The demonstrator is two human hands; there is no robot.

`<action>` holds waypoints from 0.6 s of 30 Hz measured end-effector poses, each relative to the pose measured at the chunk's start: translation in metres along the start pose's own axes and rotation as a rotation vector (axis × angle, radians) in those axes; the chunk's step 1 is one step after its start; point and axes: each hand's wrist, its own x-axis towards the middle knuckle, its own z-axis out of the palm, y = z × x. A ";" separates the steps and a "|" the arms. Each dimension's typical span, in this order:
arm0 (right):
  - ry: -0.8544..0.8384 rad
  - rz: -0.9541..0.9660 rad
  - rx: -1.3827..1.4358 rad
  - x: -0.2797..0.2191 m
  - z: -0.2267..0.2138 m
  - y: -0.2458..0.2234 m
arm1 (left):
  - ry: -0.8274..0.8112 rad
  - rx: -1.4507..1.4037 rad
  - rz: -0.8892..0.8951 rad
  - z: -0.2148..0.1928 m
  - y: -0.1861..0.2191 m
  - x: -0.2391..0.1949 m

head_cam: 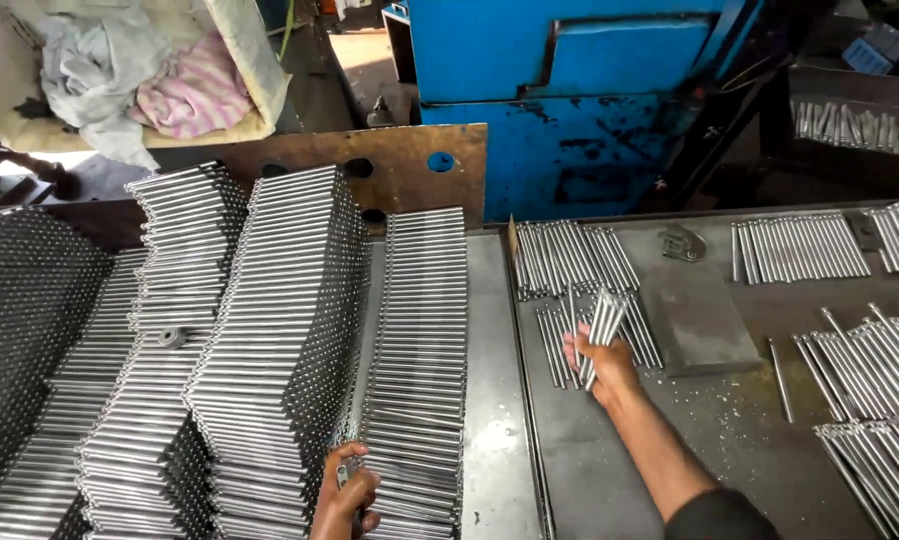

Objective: Assembling metal components by placing thin metal rods into a structured frame on a fabrication floor.

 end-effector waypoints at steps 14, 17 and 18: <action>-0.500 -0.310 -0.359 -0.067 0.053 0.023 | -0.086 -0.248 0.082 -0.010 -0.040 0.008; -0.562 -0.488 -0.991 -0.136 0.077 0.045 | -0.178 -0.186 0.031 -0.001 -0.005 0.001; -0.616 -0.689 -1.126 -0.152 0.085 0.053 | -0.138 -0.089 -0.023 0.006 0.006 -0.002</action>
